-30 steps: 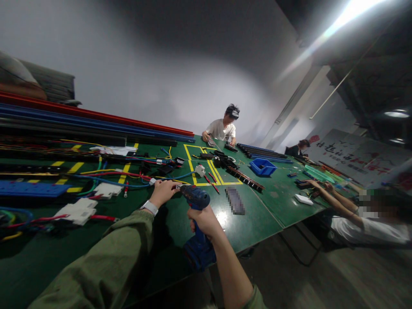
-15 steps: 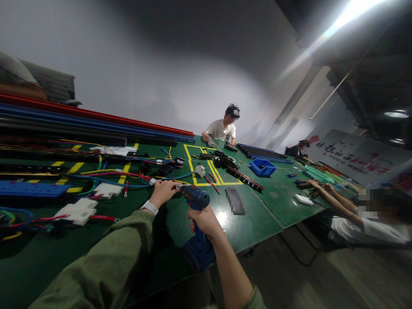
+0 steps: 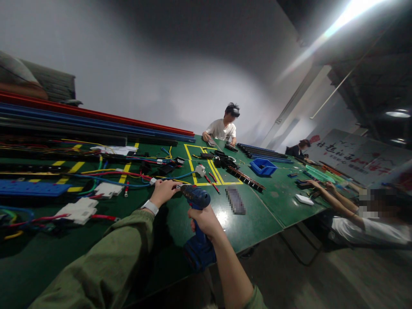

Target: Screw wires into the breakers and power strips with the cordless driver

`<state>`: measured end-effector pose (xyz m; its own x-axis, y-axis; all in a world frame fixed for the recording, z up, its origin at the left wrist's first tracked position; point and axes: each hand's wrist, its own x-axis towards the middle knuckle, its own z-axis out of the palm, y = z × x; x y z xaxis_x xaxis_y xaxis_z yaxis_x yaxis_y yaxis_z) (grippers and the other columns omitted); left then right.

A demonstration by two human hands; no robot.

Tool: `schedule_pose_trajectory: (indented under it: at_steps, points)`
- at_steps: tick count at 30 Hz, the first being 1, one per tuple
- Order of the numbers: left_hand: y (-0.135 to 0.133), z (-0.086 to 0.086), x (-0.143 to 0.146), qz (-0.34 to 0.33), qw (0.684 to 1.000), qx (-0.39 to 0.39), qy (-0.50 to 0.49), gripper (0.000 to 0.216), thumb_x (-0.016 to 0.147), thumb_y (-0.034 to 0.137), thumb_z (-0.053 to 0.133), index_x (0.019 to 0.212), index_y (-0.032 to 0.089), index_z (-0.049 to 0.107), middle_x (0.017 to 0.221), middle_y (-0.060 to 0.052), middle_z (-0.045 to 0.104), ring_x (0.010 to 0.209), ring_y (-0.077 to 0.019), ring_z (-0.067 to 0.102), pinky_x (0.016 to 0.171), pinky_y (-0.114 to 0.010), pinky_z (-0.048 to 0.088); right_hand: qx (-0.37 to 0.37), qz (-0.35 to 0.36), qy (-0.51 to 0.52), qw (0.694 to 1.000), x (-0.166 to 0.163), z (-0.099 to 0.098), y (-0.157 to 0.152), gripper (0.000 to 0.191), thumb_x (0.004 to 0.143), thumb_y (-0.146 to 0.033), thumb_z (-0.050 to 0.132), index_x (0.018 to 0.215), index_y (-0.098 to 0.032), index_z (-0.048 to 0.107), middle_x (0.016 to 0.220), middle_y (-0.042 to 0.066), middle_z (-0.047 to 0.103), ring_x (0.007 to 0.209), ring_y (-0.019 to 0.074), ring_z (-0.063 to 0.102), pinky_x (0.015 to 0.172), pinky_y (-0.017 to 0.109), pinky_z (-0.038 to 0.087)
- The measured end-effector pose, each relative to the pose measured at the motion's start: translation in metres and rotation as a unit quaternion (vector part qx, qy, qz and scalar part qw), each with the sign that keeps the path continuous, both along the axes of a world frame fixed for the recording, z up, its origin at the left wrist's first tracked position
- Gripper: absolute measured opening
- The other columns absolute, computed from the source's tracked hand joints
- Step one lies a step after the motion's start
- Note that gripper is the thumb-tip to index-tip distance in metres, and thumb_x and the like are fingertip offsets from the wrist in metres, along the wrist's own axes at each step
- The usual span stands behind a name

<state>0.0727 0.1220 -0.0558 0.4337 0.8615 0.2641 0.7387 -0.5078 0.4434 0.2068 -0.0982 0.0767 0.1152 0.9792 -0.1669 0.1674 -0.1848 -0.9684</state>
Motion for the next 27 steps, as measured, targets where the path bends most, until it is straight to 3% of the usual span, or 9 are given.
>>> schedule_pose_trajectory:
  at_steps: [14, 27]
  points:
    - [-0.0017, 0.0033, 0.0001, 0.005, 1.000, 0.000, 0.010, 0.035, 0.089, 0.044, 0.056, 0.122, 0.042, 0.067, 0.115, -0.006, 0.073, 0.110, -0.0278, 0.059, 0.094, -0.044, 0.023, -0.010, 0.006, -0.007, 1.000, 0.0013, -0.0001, 0.0009, 0.008, 0.066, -0.021, 0.056, 0.074, -0.020, 0.053, 0.041, -0.008, 0.043, 0.036, 0.0119, 0.045, 0.039, 0.022, 0.033]
    - [-0.0053, 0.0075, 0.0005, 0.006, 1.000, -0.003, 0.004, 0.035, 0.090, 0.051, 0.054, 0.120, 0.042, 0.069, 0.115, -0.006, 0.073, 0.110, -0.0294, 0.060, 0.095, -0.044, 0.024, -0.017, 0.001, -0.009, 1.000, 0.0006, 0.0005, 0.0008, 0.011, 0.065, -0.020, 0.055, 0.075, -0.020, 0.052, 0.042, -0.009, 0.043, 0.036, 0.0114, 0.045, 0.039, 0.022, 0.033]
